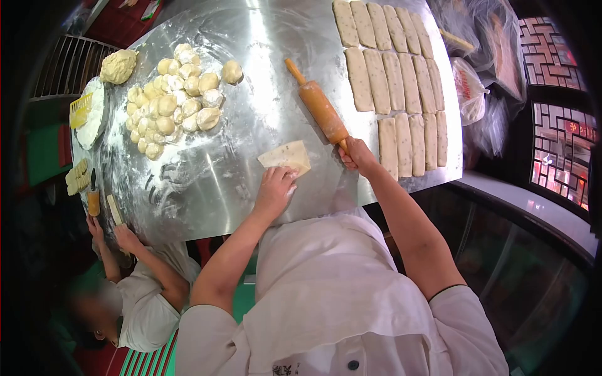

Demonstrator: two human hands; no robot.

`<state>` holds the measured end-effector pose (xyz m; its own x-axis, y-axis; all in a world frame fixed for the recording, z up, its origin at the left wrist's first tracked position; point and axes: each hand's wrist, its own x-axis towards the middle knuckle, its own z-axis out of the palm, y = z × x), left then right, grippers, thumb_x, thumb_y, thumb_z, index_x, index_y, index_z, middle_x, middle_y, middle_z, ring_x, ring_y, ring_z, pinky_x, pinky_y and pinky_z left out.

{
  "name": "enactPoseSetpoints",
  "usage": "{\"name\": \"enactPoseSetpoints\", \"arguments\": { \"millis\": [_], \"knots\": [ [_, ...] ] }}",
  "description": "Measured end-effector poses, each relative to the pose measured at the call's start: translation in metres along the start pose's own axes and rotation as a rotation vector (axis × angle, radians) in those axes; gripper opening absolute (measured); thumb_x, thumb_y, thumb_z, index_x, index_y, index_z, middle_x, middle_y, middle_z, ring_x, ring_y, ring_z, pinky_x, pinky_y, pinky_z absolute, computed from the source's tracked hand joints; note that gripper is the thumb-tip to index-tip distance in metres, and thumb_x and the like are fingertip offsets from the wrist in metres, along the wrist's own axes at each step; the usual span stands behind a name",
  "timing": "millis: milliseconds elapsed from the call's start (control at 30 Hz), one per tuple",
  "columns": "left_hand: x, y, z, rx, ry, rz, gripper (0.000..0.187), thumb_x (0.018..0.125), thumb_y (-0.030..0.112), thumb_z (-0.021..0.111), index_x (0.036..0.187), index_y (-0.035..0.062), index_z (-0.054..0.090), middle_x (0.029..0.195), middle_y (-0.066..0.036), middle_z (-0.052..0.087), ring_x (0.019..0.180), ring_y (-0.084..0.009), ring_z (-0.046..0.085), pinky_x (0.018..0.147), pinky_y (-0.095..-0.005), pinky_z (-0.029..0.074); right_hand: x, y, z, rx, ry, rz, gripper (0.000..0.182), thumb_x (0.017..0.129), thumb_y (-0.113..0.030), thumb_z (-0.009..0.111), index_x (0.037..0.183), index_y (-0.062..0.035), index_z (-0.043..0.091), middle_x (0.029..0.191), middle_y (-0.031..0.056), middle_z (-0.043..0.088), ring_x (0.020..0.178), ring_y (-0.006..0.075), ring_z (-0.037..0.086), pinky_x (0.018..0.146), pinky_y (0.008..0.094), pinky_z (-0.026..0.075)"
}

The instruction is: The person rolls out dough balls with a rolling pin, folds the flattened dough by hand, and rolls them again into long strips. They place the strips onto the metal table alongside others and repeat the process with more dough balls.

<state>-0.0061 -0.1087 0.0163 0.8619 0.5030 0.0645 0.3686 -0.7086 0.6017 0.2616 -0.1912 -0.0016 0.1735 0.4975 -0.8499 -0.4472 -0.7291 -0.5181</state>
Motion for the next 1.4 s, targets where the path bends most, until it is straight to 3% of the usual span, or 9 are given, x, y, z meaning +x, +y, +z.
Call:
{"name": "enactPoseSetpoints", "arguments": {
  "millis": [200, 367, 700, 800, 900, 967, 1033, 1233, 1400],
  "knots": [
    [0.044, -0.019, -0.018, 0.074, 0.139, -0.127, 0.051, 0.070, 0.008, 0.076, 0.118, 0.0101, 0.060, 0.108, -0.009, 0.054, 0.101, -0.0305, 0.051, 0.090, -0.0417, 0.042, -0.001, 0.002, 0.003, 0.012, -0.002, -0.004, 0.045, 0.100, -0.035, 0.027, 0.067, -0.0104, 0.044, 0.049, -0.0013, 0.033, 0.038, 0.0123, 0.025, 0.040, 0.0305, 0.023],
    [0.050, -0.023, -0.019, 0.023, -0.166, -0.151, 0.040, 0.071, 0.007, 0.076, 0.105, 0.0069, 0.056, 0.104, -0.009, 0.052, 0.101, -0.0298, 0.052, 0.086, -0.0405, 0.048, 0.001, 0.005, 0.002, 0.004, -0.014, 0.001, 0.045, 0.100, -0.036, 0.028, 0.067, -0.0106, 0.044, 0.049, -0.0014, 0.033, 0.038, 0.0123, 0.025, 0.040, 0.0308, 0.023],
    [0.014, 0.007, -0.009, 0.042, -0.166, -0.123, 0.030, 0.077, 0.008, 0.071, 0.104, 0.0079, 0.057, 0.102, -0.008, 0.053, 0.099, -0.0279, 0.054, 0.084, -0.0402, 0.048, 0.000, 0.004, 0.001, 0.012, -0.032, -0.007, 0.044, 0.099, -0.036, 0.029, 0.067, -0.0106, 0.044, 0.049, -0.0013, 0.033, 0.039, 0.0121, 0.025, 0.040, 0.0309, 0.022],
    [0.029, -0.015, -0.012, -0.213, -0.103, -0.406, 0.032, 0.079, 0.016, 0.072, 0.108, 0.0115, 0.058, 0.107, -0.006, 0.055, 0.099, -0.0277, 0.054, 0.085, -0.0412, 0.045, 0.001, 0.005, 0.001, 0.008, -0.024, 0.002, 0.044, 0.099, -0.036, 0.029, 0.067, -0.0106, 0.044, 0.049, -0.0013, 0.033, 0.039, 0.0118, 0.025, 0.040, 0.0304, 0.022],
    [0.043, -0.006, -0.011, 0.040, 0.081, -0.390, 0.041, 0.083, 0.025, 0.069, 0.121, 0.0147, 0.058, 0.125, -0.006, 0.053, 0.116, -0.0299, 0.050, 0.100, -0.0443, 0.039, 0.003, 0.004, -0.001, 0.015, -0.018, 0.023, 0.045, 0.099, -0.037, 0.028, 0.067, -0.0106, 0.045, 0.049, -0.0012, 0.034, 0.039, 0.0117, 0.025, 0.040, 0.0297, 0.021],
    [0.037, 0.011, 0.007, 0.304, -0.023, -0.036, 0.050, 0.086, 0.031, 0.066, 0.132, 0.0164, 0.054, 0.143, -0.009, 0.043, 0.136, -0.0320, 0.035, 0.112, -0.0481, 0.027, 0.003, 0.005, -0.001, 0.011, -0.023, 0.031, 0.045, 0.099, -0.037, 0.028, 0.067, -0.0106, 0.045, 0.050, -0.0012, 0.034, 0.039, 0.0117, 0.025, 0.040, 0.0294, 0.022],
    [0.029, 0.009, 0.017, 0.262, -0.136, -0.055, 0.060, 0.087, 0.037, 0.064, 0.141, 0.0166, 0.046, 0.152, -0.011, 0.032, 0.145, -0.0327, 0.020, 0.117, -0.0500, 0.017, 0.002, 0.003, -0.001, 0.017, -0.017, 0.015, 0.043, 0.097, -0.036, 0.031, 0.068, -0.0078, 0.046, 0.051, 0.0013, 0.037, 0.039, 0.0133, 0.028, 0.041, 0.0311, 0.025],
    [0.011, 0.004, -0.002, 0.205, -0.088, -0.225, 0.051, 0.081, 0.027, 0.071, 0.125, 0.0101, 0.051, 0.137, -0.015, 0.049, 0.131, -0.0333, 0.041, 0.105, -0.0481, 0.036, -0.002, 0.002, 0.000, 0.039, -0.038, -0.005, 0.039, 0.096, -0.033, 0.034, 0.068, -0.0080, 0.045, 0.050, 0.0007, 0.036, 0.040, 0.0133, 0.027, 0.041, 0.0307, 0.025],
    [0.020, 0.037, 0.009, -0.329, -0.367, -0.403, 0.041, 0.078, 0.016, 0.073, 0.113, 0.0069, 0.054, 0.107, -0.014, 0.063, 0.104, -0.0323, 0.059, 0.082, -0.0413, 0.050, -0.003, -0.010, -0.008, -0.098, 0.102, -0.081, 0.041, 0.097, -0.034, 0.036, 0.069, -0.0057, 0.048, 0.053, 0.0017, 0.041, 0.041, 0.0139, 0.033, 0.042, 0.0305, 0.027]
  ]
}}
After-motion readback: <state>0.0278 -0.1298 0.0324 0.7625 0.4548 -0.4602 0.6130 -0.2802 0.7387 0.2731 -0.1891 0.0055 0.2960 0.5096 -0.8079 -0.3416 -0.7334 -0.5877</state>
